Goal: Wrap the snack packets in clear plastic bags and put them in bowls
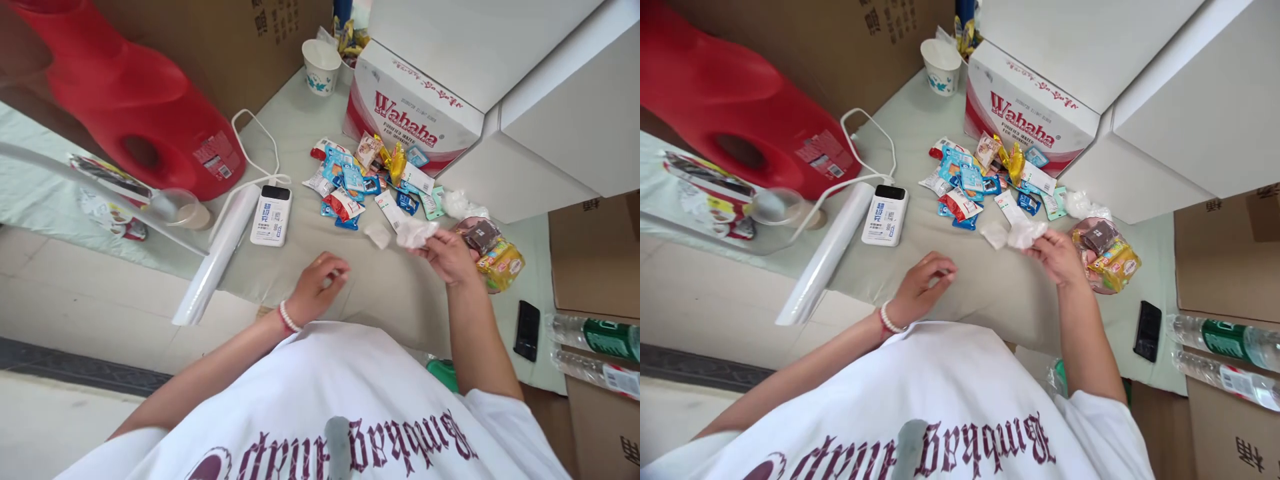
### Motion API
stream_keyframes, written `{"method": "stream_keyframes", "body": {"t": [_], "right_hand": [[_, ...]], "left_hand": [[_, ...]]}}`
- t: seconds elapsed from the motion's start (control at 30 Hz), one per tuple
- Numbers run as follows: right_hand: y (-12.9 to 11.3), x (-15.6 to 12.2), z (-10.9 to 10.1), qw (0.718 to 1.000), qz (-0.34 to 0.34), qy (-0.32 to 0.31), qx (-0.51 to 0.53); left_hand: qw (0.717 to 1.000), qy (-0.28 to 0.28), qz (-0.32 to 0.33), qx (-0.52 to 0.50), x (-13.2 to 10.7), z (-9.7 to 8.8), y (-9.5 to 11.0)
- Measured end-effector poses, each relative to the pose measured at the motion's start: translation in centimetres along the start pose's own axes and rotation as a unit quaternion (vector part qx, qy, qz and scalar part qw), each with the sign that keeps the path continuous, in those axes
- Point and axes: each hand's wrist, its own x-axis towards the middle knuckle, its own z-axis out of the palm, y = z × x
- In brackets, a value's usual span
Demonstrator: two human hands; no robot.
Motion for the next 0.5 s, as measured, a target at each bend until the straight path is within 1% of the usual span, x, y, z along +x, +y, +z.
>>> {"method": "stream_keyframes", "body": {"t": [0.07, 0.13, 0.23, 0.3, 0.37, 0.43, 0.5], "right_hand": [[1.4, -2.0, 2.1, 0.999, 0.022, -0.014, 0.042], [2.7, -3.5, 3.6, 0.997, 0.036, -0.031, 0.061], [3.9, -4.7, 4.5, 0.997, 0.043, -0.038, 0.058], [4.2, -5.1, 4.2, 0.997, 0.046, -0.036, 0.050], [4.4, -5.2, 3.5, 0.996, 0.059, -0.048, 0.049], [4.4, -5.2, 2.8, 0.993, 0.078, -0.064, 0.055], [4.4, -5.1, 2.5, 0.992, 0.092, -0.065, 0.065]], "left_hand": [[0.998, 0.012, 0.054, 0.011, 2.2, 2.1, 0.8], [0.997, 0.002, 0.077, 0.027, 3.9, 4.0, 1.1], [0.996, -0.046, 0.074, 0.030, 5.1, 5.7, 0.9], [0.995, -0.083, 0.046, 0.008, 5.2, 6.0, 0.5], [0.993, -0.113, -0.003, -0.035, 4.9, 5.6, 0.0], [0.988, -0.121, -0.055, -0.078, 4.6, 5.1, -0.3], [0.987, -0.103, -0.082, -0.095, 4.3, 4.7, -0.3]]}}
